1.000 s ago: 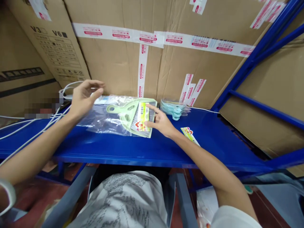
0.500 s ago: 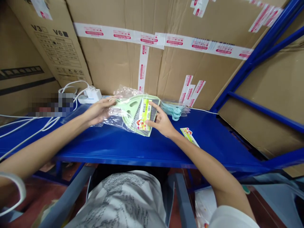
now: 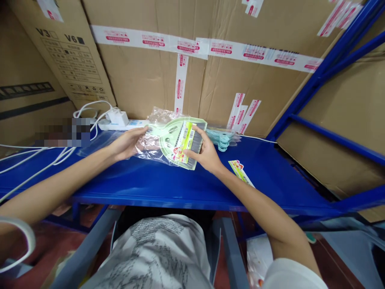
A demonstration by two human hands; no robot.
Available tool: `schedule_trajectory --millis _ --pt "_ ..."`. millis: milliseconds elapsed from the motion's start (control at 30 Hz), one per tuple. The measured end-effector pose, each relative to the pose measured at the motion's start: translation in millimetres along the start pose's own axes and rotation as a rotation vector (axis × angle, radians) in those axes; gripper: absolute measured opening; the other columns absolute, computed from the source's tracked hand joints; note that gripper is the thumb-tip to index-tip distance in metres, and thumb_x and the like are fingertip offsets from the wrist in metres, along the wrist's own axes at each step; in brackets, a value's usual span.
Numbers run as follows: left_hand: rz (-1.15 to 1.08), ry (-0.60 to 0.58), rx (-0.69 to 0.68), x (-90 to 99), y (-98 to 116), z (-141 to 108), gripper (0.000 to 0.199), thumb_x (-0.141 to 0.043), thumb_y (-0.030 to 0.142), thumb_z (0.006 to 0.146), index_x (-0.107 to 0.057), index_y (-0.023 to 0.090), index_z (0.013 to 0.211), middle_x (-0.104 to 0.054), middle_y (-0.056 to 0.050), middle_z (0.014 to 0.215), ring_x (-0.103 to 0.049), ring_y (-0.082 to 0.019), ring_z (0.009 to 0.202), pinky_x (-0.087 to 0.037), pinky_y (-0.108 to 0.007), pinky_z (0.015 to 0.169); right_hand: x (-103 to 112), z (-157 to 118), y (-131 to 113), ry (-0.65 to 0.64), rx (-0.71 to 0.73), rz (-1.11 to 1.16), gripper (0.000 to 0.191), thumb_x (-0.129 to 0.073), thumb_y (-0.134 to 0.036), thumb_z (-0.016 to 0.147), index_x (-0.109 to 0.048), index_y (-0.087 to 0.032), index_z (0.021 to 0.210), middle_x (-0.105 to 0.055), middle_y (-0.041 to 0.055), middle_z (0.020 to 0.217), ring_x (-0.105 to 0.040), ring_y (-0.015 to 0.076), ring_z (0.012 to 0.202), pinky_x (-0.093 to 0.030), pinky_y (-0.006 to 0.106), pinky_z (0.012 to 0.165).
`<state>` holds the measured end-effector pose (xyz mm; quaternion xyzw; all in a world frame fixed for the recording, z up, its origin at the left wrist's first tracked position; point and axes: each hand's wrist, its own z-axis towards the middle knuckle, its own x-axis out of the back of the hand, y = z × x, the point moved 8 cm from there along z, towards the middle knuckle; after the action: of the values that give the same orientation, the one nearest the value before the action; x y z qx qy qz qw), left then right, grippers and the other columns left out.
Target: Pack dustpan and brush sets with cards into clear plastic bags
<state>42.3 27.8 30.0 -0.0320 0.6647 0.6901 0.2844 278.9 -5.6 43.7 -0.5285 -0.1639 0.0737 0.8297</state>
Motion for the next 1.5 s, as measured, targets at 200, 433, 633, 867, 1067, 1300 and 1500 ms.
schedule_trajectory --millis 200,433,633,867,1067,1300,1500 --pt "-0.016 0.166 0.047 14.9 -12.9 6.4 0.013 -0.058 0.013 0.099 -0.068 0.008 0.092 -0.079 -0.019 0.085 -0.082 -0.029 0.086 -0.070 -0.049 0.090 -1.1 1.1 2.0 -0.007 -0.044 0.083 0.108 -0.086 -0.051 0.083 -0.020 -0.039 0.168 -0.056 0.0092 0.156 -0.050 0.0361 0.146 -0.048 0.056 0.121" --pt "-0.051 0.249 0.090 18.2 -19.1 6.2 0.013 -0.054 0.010 0.095 -0.067 0.011 0.093 -0.079 -0.017 0.080 -0.082 -0.027 0.081 -0.070 -0.038 0.085 39.6 4.5 15.8 0.357 -0.068 0.066 0.077 -0.079 -0.050 0.085 -0.043 -0.037 0.151 -0.068 0.0055 0.135 -0.062 0.0276 0.128 -0.056 0.046 0.108" --pt "-0.064 0.242 0.068 12.5 -22.2 3.0 0.010 -0.058 0.006 0.092 -0.067 0.010 0.089 -0.078 -0.016 0.077 -0.081 -0.028 0.080 -0.069 -0.045 0.092 9.7 6.7 25.7 0.102 -0.269 0.352 0.063 -0.077 -0.053 0.084 -0.057 -0.030 0.140 -0.078 0.0052 0.122 -0.076 0.0285 0.106 -0.064 0.043 0.082" --pt "0.018 0.226 0.093 21.9 -18.0 7.1 0.014 -0.054 0.011 0.101 -0.063 0.011 0.091 -0.078 -0.019 0.079 -0.080 -0.027 0.072 -0.070 -0.042 0.075 26.9 5.4 26.0 0.245 -0.288 0.349 0.060 -0.092 -0.023 0.070 -0.064 -0.019 0.123 -0.077 -0.0015 0.081 -0.066 0.0131 0.056 -0.056 0.025 0.050" --pt "-0.004 0.299 0.141 32.6 -16.9 14.2 0.022 -0.040 0.015 0.106 -0.058 0.013 0.095 -0.077 -0.020 0.080 -0.080 -0.029 0.070 -0.069 -0.041 0.066 33.3 2.2 20.1 0.362 -0.270 0.343 0.071 -0.082 -0.018 0.080 -0.047 -0.023 0.141 -0.080 0.0012 0.083 -0.079 0.0211 0.073 -0.068 0.033 0.064" --pt "-0.018 0.275 0.129 36.1 -18.5 17.4 0.022 -0.037 0.017 0.107 -0.058 0.013 0.101 -0.077 -0.018 0.079 -0.079 -0.027 0.066 -0.067 -0.040 0.066 36.1 3.0 8.8 0.308 -0.102 0.216 0.067 -0.084 -0.028 0.079 -0.046 -0.033 0.134 -0.077 0.0020 0.106 -0.079 0.0195 0.077 -0.069 0.033 0.063" --pt "-0.021 0.289 0.093 37.2 -17.2 16.4 0.021 -0.037 0.017 0.108 -0.052 0.017 0.094 -0.076 -0.015 0.076 -0.078 -0.024 0.064 -0.067 -0.036 0.063 35.2 6.6 9.1 0.234 -0.045 0.121 0.045 -0.089 -0.042 0.078 -0.062 -0.027 0.110 -0.068 0.0046 0.121 -0.073 0.0189 0.088 -0.070 0.034 0.061"
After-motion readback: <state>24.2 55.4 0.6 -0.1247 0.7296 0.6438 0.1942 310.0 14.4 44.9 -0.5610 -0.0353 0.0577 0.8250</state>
